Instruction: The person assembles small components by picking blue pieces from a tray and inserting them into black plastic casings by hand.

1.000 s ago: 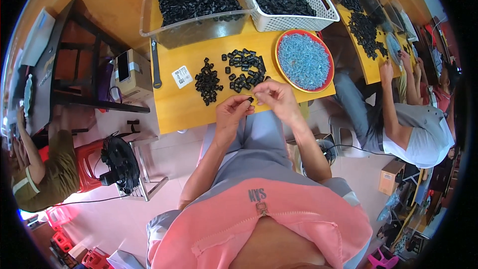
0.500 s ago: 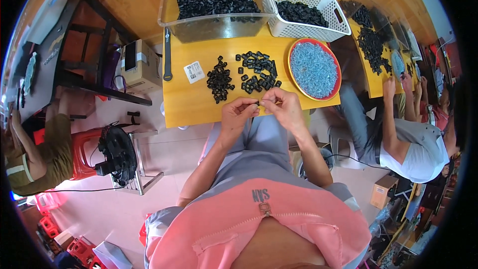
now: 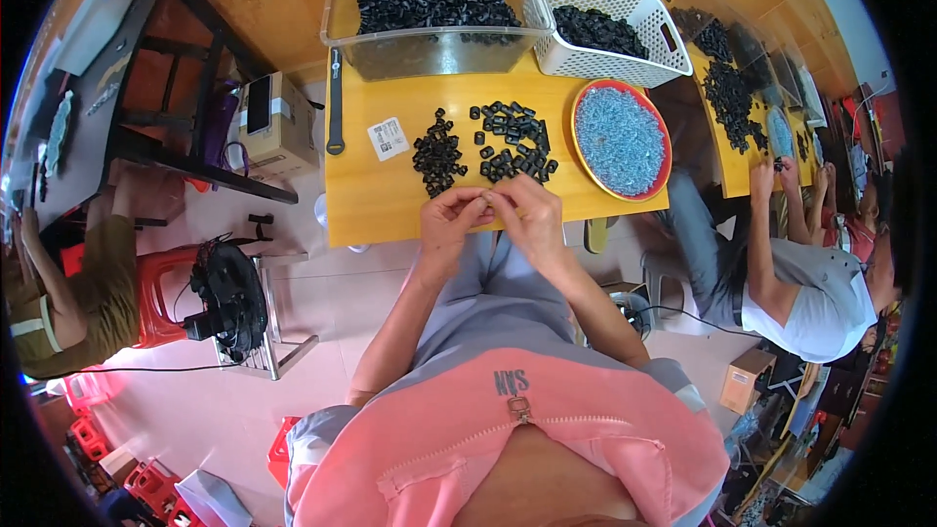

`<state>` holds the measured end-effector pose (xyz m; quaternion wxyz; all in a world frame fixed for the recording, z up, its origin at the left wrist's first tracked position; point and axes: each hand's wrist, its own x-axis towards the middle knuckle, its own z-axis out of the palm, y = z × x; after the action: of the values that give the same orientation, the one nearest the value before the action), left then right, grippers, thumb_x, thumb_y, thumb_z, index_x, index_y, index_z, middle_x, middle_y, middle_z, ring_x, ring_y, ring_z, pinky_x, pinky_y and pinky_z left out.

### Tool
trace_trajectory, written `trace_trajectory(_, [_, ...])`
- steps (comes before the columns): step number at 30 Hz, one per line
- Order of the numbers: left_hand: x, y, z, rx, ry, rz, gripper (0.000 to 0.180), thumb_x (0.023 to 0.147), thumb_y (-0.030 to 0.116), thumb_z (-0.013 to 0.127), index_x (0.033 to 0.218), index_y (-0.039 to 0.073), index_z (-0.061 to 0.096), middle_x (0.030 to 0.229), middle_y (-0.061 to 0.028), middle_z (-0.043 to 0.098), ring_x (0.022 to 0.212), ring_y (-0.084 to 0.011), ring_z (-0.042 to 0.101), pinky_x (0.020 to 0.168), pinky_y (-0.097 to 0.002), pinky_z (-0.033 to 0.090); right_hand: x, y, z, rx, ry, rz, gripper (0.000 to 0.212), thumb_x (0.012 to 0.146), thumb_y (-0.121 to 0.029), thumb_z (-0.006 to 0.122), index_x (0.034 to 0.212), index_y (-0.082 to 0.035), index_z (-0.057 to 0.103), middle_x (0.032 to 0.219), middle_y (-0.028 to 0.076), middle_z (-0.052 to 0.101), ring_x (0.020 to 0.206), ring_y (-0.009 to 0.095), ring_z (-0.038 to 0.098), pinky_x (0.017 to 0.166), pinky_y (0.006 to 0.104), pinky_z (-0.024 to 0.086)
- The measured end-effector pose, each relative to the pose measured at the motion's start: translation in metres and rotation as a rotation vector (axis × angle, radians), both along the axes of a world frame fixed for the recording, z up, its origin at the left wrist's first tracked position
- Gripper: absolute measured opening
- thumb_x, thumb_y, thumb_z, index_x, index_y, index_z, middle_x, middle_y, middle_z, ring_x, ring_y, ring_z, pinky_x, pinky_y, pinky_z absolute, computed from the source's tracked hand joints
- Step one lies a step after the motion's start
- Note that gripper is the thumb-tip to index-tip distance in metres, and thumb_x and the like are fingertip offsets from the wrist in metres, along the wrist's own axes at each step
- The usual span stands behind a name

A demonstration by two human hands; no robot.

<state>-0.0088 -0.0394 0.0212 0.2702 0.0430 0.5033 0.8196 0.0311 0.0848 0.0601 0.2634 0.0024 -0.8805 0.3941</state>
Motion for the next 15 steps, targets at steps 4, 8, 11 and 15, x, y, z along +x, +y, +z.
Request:
trace_trajectory(4, [-0.005,-0.015,-0.004,0.028,-0.019,0.08,0.014,0.083,0.004,0.056,0.095,-0.002,0.059,0.085,-0.0072,0.062,0.075,-0.0125,0.061,0.069,-0.0245,0.053,-0.006,-0.012,-0.008,-0.003,0.038,0.048,0.007,0.073,-0.002,0.063,0.079,0.0,0.06,0.069,0.012,0.055,0.057,0.026,0.055,0.048,0.0328,0.043])
trace_trajectory(8, [-0.014,-0.03,-0.007,0.013,-0.076,0.162,0.014,0.083,0.004,0.056,0.096,-0.001,0.059,0.086,-0.0075,0.062,0.076,-0.0127,0.061,0.068,-0.0238,0.053,-0.021,-0.012,-0.028,-0.097,-0.072,-0.027,0.012,0.071,-0.003,0.063,0.083,-0.001,0.059,0.072,0.013,0.052,0.064,0.029,0.055,0.055,0.0351,0.045])
trace_trajectory(11, [-0.017,-0.034,-0.005,0.032,-0.077,0.191,0.014,0.083,0.004,0.056,0.097,-0.001,0.059,0.085,-0.0077,0.062,0.074,-0.0126,0.061,0.067,-0.0234,0.053,-0.032,-0.013,-0.04,0.013,-0.113,-0.025,0.016,0.07,-0.003,0.063,0.085,0.0,0.057,0.076,0.013,0.051,0.072,0.031,0.055,0.059,0.037,0.046])
trace_trajectory(15, [-0.018,-0.035,-0.002,0.057,-0.063,0.193,0.014,0.083,0.003,0.056,0.096,-0.001,0.059,0.085,-0.0077,0.062,0.073,-0.0128,0.061,0.067,-0.0231,0.053,-0.044,-0.016,-0.054,0.175,-0.093,-0.038,0.018,0.07,-0.003,0.062,0.088,-0.002,0.057,0.078,0.012,0.051,0.066,0.03,0.055,0.056,0.0381,0.046])
